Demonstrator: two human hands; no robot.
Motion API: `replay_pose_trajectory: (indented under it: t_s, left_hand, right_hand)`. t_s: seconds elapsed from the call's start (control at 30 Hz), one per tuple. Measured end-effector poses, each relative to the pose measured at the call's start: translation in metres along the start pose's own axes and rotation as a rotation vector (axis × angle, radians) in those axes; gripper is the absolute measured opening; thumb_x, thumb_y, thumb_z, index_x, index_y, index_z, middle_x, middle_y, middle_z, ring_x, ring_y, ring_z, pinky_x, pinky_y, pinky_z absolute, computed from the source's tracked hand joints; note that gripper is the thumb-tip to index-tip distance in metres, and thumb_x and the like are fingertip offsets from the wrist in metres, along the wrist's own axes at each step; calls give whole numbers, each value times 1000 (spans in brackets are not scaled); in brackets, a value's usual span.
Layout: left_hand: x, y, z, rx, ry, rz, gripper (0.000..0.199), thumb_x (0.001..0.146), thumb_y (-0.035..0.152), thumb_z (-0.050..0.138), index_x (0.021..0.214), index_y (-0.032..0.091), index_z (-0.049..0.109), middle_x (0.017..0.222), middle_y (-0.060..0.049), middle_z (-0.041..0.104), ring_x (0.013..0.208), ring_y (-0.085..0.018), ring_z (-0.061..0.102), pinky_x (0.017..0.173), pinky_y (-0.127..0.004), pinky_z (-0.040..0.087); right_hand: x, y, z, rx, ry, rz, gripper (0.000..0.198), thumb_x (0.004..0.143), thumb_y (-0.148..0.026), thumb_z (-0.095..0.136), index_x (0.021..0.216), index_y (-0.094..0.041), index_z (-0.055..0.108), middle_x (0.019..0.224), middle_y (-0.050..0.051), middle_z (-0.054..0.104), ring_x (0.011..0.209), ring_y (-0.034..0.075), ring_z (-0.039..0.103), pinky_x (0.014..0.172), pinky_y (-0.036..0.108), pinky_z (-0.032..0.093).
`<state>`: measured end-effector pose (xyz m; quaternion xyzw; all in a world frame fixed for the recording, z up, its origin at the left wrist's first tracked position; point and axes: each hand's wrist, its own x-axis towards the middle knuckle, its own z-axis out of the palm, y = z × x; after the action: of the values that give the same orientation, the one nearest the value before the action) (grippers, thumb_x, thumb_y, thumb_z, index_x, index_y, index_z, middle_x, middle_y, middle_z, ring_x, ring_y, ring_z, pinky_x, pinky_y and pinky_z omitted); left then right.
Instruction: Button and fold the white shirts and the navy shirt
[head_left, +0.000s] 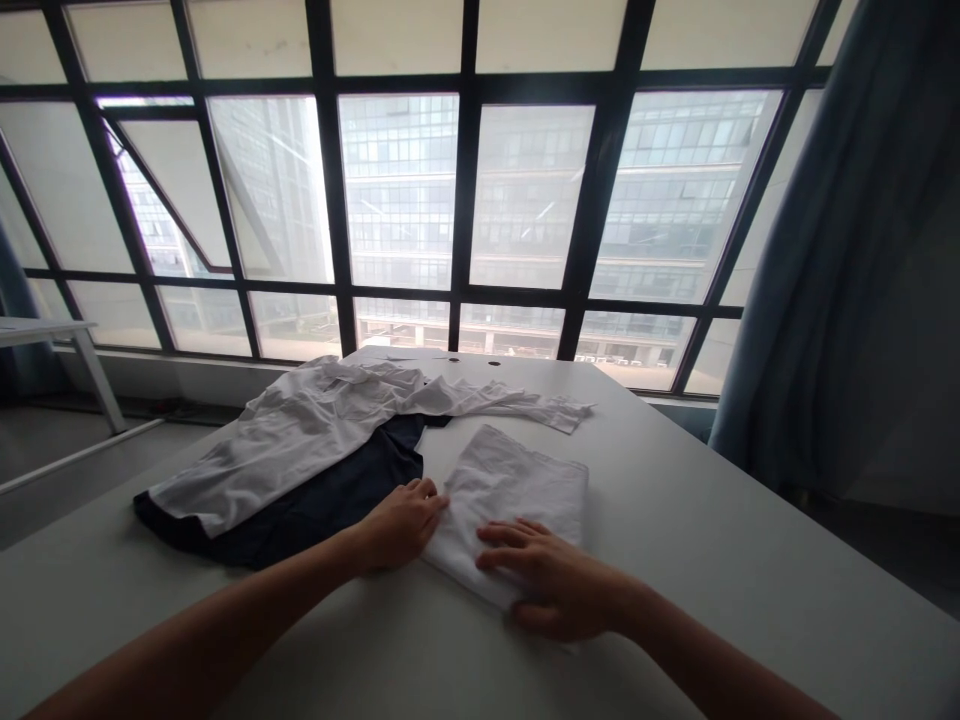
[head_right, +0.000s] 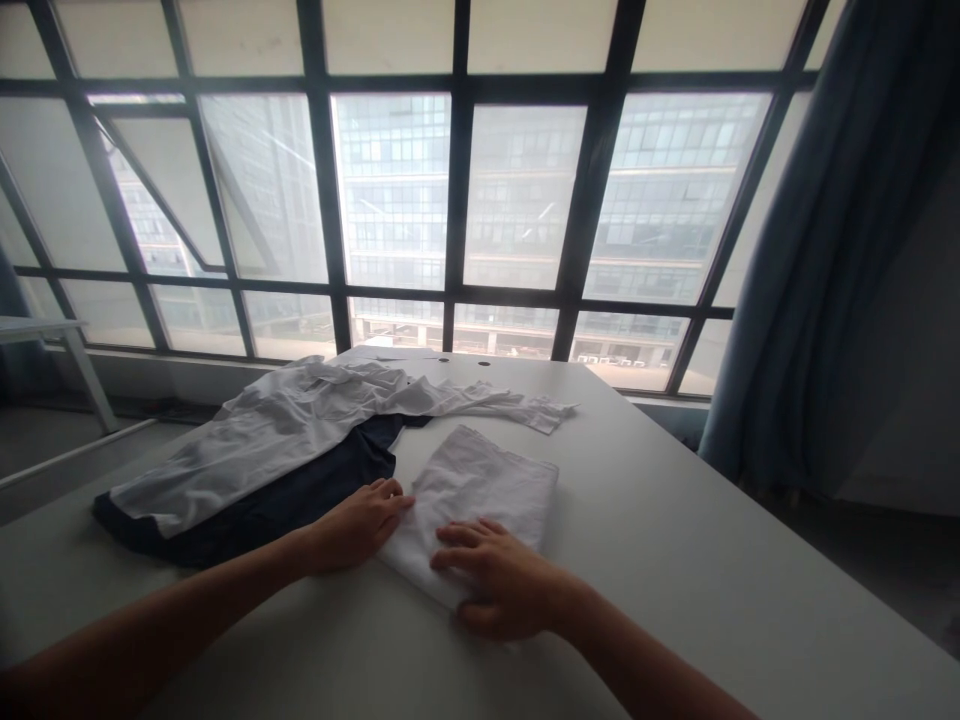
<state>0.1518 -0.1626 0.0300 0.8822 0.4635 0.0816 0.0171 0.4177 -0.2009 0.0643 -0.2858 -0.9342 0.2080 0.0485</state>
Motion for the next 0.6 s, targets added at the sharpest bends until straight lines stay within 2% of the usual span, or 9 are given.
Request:
replay_pose_trajectory:
  t_s: [0.1,0.17,0.2,0.27,0.37,0.47,0.53,0.6]
  left_hand:
    - [-10,22,-8,-42,-50,96,32,96,21,38,115,19,64,104,-10,66,90,-21,65,86,-35,49]
    - [-19,42,-10,-57,-98,228,29,95,20,39,108,19,65,92,-7,69,80,-20,66,80,-32,50]
    - [-23,52,-10,-52,-115,298,27,93,19,41,106,19,64,87,-6,69,76,-20,66,77,-31,50]
    - [-31,70,-9,-31,-132,412,24,87,18,49,107,18,63,80,-6,68,70,-20,65,72,-31,50]
    - [-33,80,-3,-49,-91,519,22,85,20,53,105,21,64,80,-5,67,75,-21,65,74,-31,50]
    - [-22,65,7,-90,56,493,26,93,29,49,114,23,63,110,-9,66,106,-24,61,97,-36,45]
    - [-10,46,14,-98,101,408,40,97,37,44,133,21,53,138,-12,54,130,-27,47,111,-41,34]
    - [1,26,19,-93,50,287,53,100,44,37,147,19,38,153,-13,39,143,-26,31,117,-44,23]
  right_hand:
    - [-7,4,-12,13,59,64,29,84,-42,65,106,-24,73,124,8,66,117,27,58,106,43,39]
    - [-8,10,-12,-37,151,174,33,90,-49,56,87,-21,74,95,8,73,92,24,66,95,40,46]
    - [-7,13,-10,-82,211,228,36,92,-50,53,84,-21,73,88,8,72,85,23,66,92,41,48]
    - [-1,22,0,-182,331,304,35,94,-48,51,94,-19,72,96,10,72,91,25,65,94,43,47]
    - [9,30,17,-265,396,345,42,93,-44,52,124,-18,64,132,14,60,122,30,54,107,47,37]
    - [17,30,28,-213,307,330,49,96,-41,45,138,-18,55,147,13,48,135,28,43,116,48,26]
    - [19,26,30,-167,251,292,51,98,-39,41,143,-18,50,150,12,44,139,26,39,118,47,23]
    - [20,24,29,-143,217,264,54,98,-42,39,146,-19,46,153,10,40,142,25,35,119,46,21]
